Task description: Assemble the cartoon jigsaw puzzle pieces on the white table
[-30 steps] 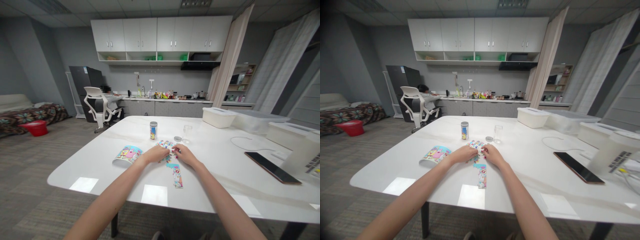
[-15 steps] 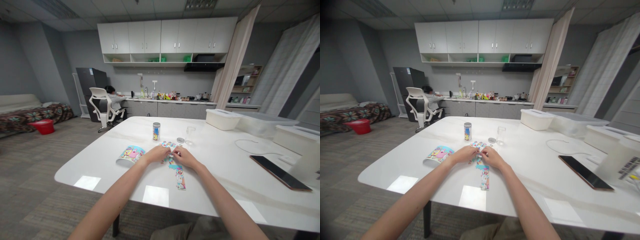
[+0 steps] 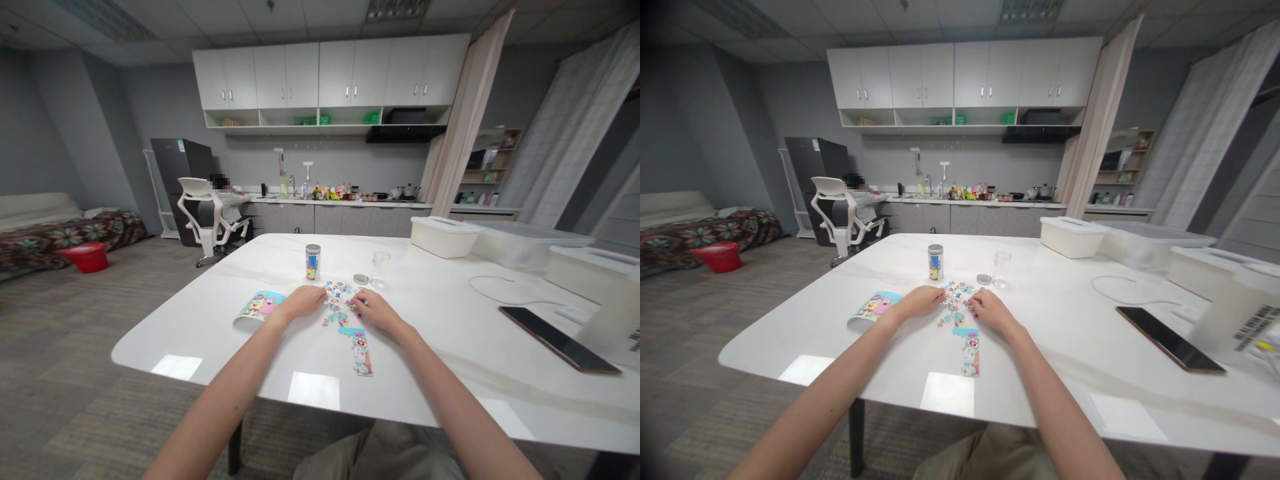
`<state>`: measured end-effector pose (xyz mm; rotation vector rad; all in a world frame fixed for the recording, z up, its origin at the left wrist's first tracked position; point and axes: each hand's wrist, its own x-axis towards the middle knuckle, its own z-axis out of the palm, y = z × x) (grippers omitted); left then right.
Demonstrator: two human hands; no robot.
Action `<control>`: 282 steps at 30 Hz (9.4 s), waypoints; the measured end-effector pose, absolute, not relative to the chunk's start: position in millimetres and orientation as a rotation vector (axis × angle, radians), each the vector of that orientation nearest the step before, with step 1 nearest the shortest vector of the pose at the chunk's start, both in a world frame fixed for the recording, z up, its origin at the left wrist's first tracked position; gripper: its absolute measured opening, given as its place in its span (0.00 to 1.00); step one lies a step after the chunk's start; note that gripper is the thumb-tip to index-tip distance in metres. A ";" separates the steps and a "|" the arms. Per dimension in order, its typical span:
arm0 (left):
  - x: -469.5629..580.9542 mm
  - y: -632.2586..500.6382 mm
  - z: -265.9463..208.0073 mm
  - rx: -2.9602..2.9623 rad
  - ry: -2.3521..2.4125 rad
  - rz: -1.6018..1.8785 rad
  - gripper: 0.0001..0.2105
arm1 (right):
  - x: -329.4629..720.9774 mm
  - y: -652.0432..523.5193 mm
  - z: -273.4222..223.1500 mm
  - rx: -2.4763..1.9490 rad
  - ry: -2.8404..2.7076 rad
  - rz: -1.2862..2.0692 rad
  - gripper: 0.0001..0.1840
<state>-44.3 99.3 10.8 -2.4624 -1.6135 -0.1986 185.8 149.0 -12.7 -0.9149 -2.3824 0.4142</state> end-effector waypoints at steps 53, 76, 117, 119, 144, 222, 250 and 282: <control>-82.6 93.1 40.5 -2.430 -1.799 0.103 0.10 | 186.5 144.1 -8.1 -0.811 -2.370 0.557 0.15; -54.2 97.9 24.6 -2.528 -1.678 0.098 0.13 | 230.1 165.9 -6.3 -1.215 -2.282 0.388 0.16; -52.8 101.4 15.1 -2.456 -1.542 -0.006 0.12 | 235.2 175.0 -9.7 -1.604 -2.182 0.316 0.11; -51.7 101.2 14.1 -2.419 -1.501 -0.074 0.12 | 232.6 174.9 -10.5 -1.564 -2.196 0.335 0.11; -50.0 118.9 -6.8 -2.653 -1.638 -0.177 0.37 | 163.2 185.6 -7.7 -1.065 -2.730 0.676 0.40; -26.7 114.0 -26.6 -2.434 -1.406 -0.188 0.17 | 154.2 179.1 -16.1 -1.109 -2.856 0.392 0.39; -26.5 116.7 -32.1 -2.455 -1.518 -0.203 0.24 | 154.6 180.4 -17.0 -1.046 -2.867 0.489 0.37; -34.1 122.5 -34.3 -2.529 -1.336 -0.111 0.20 | 152.7 183.5 -20.2 -0.952 -2.859 0.524 0.35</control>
